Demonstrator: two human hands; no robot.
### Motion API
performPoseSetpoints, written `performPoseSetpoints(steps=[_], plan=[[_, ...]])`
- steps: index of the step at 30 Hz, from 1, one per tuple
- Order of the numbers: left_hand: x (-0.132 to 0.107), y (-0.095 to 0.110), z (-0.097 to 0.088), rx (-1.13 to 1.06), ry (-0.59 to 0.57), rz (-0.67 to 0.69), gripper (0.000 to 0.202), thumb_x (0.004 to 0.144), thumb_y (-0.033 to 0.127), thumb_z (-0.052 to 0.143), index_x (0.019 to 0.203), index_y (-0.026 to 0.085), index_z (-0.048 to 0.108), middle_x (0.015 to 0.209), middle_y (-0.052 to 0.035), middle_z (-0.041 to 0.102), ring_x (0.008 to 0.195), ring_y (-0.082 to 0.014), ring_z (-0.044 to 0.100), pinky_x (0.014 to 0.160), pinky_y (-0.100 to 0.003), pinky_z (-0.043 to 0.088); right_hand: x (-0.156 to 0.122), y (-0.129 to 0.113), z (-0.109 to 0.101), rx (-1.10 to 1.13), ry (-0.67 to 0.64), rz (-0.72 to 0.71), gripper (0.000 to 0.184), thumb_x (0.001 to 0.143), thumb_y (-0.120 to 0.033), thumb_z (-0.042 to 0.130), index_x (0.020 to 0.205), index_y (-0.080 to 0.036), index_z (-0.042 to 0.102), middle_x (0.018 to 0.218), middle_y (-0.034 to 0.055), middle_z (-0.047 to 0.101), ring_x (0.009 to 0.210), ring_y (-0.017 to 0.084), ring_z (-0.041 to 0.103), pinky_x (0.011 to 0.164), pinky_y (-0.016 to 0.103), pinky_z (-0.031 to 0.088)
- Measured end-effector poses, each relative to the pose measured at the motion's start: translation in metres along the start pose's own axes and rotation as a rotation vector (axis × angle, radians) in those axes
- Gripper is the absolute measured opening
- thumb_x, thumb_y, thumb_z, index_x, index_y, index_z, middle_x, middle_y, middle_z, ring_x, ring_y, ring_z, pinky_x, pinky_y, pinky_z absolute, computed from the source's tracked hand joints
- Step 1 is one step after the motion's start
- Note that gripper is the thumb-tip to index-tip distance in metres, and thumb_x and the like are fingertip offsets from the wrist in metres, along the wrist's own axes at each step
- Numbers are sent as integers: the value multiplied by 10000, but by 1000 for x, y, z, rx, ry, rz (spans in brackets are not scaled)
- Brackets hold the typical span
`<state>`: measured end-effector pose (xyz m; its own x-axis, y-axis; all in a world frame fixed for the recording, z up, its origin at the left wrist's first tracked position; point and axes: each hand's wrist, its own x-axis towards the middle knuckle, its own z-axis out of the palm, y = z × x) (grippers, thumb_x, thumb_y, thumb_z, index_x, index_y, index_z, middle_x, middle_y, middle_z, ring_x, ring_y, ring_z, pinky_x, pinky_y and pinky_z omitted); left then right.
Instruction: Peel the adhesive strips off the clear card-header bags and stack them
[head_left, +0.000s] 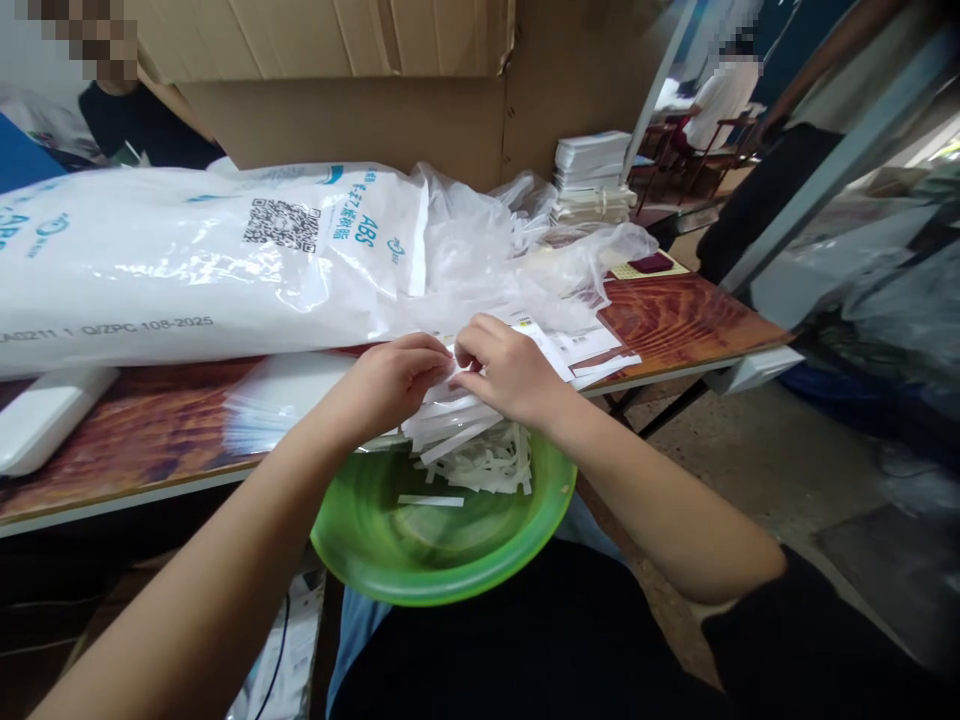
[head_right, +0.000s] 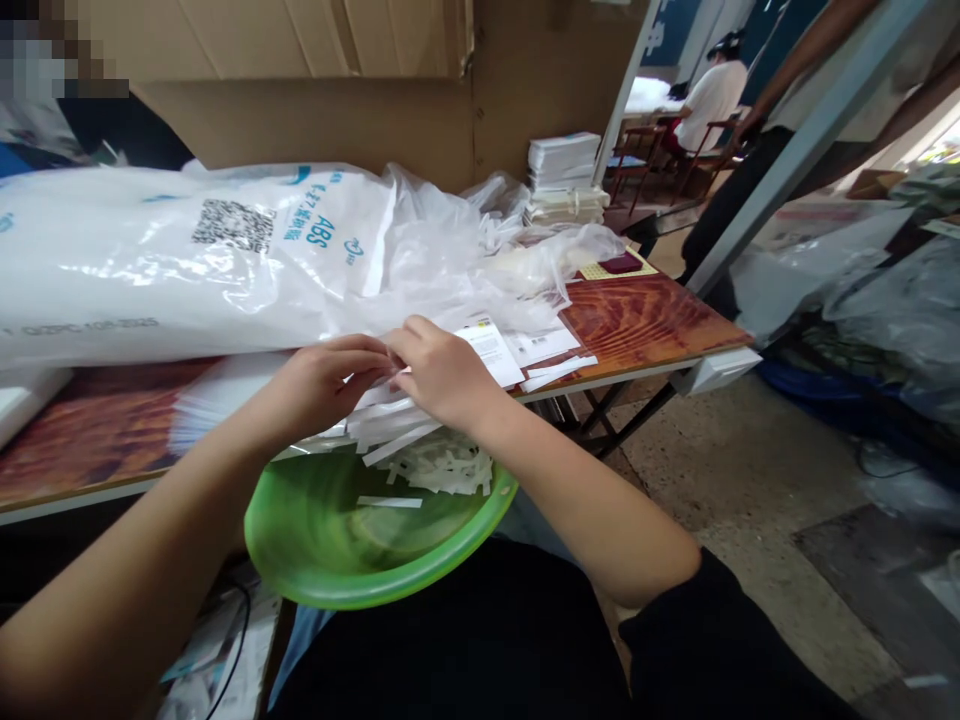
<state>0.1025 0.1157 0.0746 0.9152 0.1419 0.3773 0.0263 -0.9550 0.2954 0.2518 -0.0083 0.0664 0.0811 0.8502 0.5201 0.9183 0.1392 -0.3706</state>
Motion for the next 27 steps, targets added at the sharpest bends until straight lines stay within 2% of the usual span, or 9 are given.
performPoseSetpoints(steps=[4,8,11,13,16,18,20,23,27], plan=[[-1,-14,16,-47,71,9,259,903,209,454,998,176,693,1099,-70,667,983,-164,625,885,-288,483,8,1,12,-222,-16,57,294,769,-261,694,1026,-170,586,1001,68,566,893,206,532,730,301,367],[-11,-16,17,-23,61,-70,264,875,332,531,1038,204,696,1122,-70,662,1018,-191,622,887,-299,490,9,3,24,-312,-176,95,173,872,-300,592,947,-153,644,946,87,636,952,247,556,811,370,345],[-31,-17,-4,129,133,-268,315,848,385,551,1082,217,680,1128,-70,644,967,-195,626,820,-282,498,1,10,17,-282,-228,139,289,899,-410,549,938,-150,669,1001,100,657,1003,258,567,866,406,339],[-47,-24,-22,353,176,-518,306,841,377,520,1038,215,690,1073,-71,653,902,-207,627,836,-320,485,-11,18,0,-237,-212,148,360,889,-480,541,1023,-169,665,1074,100,663,1056,257,566,920,432,324],[-67,-46,-42,559,-19,-803,369,801,431,512,993,165,682,1028,-122,662,899,-270,598,834,-410,467,-33,35,-27,-265,-207,151,475,853,-514,572,1196,-187,610,1256,138,608,1176,290,533,974,474,319],[-74,-62,-47,596,-231,-814,406,788,501,489,875,155,684,933,-138,666,858,-285,584,744,-395,467,-45,47,-36,-342,-314,160,545,839,-462,602,1289,-158,551,1367,181,513,1259,332,477,985,505,338],[-75,-72,-46,596,-351,-803,421,770,541,485,754,166,675,802,-120,650,745,-258,563,656,-362,450,-54,56,-36,-424,-387,137,499,868,-325,568,1326,-133,513,1401,181,471,1292,333,453,997,528,348],[-69,-77,-43,598,-335,-865,379,730,495,530,711,148,681,696,-105,615,602,-202,494,607,-360,432,-64,61,-24,-525,-348,35,419,899,-132,440,1308,-82,519,1382,182,484,1280,294,481,998,502,378],[-66,-82,-44,569,-312,-909,386,720,476,533,701,123,690,683,-123,608,581,-193,480,615,-385,446,-75,61,-12,-589,-183,-107,420,871,-19,384,1253,-15,557,1318,222,530,1231,278,534,944,416,455]])
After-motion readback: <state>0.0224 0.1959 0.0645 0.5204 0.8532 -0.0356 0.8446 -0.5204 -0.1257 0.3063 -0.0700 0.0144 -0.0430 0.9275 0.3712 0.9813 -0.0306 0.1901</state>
